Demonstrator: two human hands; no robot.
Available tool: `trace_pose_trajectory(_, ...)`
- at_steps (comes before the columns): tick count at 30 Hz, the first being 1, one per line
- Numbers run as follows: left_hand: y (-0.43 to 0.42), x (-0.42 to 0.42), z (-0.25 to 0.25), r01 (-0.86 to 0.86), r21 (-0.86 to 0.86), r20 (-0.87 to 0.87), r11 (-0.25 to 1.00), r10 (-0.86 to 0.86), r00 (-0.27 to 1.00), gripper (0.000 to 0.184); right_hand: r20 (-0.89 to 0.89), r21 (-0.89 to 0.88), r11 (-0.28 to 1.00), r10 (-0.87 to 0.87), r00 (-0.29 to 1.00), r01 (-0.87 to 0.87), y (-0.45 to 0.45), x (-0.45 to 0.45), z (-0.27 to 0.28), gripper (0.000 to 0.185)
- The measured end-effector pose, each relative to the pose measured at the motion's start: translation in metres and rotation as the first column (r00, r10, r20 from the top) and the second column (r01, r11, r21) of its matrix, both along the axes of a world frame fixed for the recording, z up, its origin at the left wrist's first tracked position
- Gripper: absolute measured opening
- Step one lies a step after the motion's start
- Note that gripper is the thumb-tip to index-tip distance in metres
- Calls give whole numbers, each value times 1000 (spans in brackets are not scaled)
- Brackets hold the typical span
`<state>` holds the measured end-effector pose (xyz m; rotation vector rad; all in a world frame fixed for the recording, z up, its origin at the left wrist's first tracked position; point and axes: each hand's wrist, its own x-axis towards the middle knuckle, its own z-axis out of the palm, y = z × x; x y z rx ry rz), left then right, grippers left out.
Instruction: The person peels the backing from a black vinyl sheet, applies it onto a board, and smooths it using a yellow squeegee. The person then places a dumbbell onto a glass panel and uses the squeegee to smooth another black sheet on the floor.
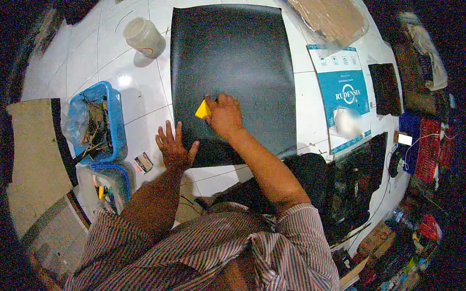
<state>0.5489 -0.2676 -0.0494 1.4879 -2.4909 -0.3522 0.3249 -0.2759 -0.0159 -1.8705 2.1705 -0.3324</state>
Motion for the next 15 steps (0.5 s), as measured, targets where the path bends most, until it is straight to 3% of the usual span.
trace_pose_trajectory(4, 0, 1, 0, -1, -2, 44, 1000, 1, 999, 89, 21, 27, 991, 128, 992, -128, 25, 12, 1, 67)
trace_pose_trajectory(8, 0, 0, 0, 3, -4, 15, 1000, -3, 1000, 89, 59, 20, 990, 141, 988, -142, 35, 14, 2, 66)
trace_pose_trajectory(15, 1, 1, -2, 4, 38, 61, 999, -6, 998, 91, 17, -21, 1000, -7, 1000, 8, -1, 3, -8, 66)
